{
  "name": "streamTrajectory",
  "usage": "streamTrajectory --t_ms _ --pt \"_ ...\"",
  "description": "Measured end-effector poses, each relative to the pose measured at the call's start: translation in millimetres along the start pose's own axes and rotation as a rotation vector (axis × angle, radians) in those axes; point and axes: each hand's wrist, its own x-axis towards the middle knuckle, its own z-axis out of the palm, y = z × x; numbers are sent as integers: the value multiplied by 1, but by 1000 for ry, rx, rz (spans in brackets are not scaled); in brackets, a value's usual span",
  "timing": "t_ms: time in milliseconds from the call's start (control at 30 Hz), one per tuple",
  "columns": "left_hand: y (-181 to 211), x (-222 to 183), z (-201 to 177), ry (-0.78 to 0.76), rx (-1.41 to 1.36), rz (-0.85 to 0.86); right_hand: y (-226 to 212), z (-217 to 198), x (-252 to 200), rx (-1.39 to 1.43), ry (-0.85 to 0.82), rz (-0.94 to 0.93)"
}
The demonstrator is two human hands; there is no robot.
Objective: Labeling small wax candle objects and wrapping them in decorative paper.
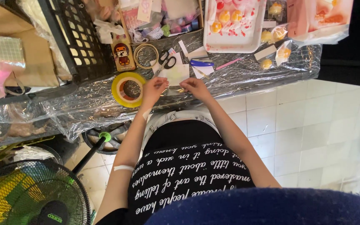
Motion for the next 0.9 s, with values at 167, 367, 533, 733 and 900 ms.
streamTrajectory --t_ms 167,367,533,733,900 --pt "83 -52 38 182 726 249 -15 3 -11 -191 -18 -176" --pt "62 -50 42 33 1206 664 -40 5 -27 -385 -2 -303" --pt "60 -44 37 -43 1143 497 -59 -2 -37 -459 32 -329" --pt "82 -38 41 -163 942 354 -71 -6 -43 -512 69 -337" --pt "75 -26 38 -195 794 272 -69 -15 -36 -318 10 -317"
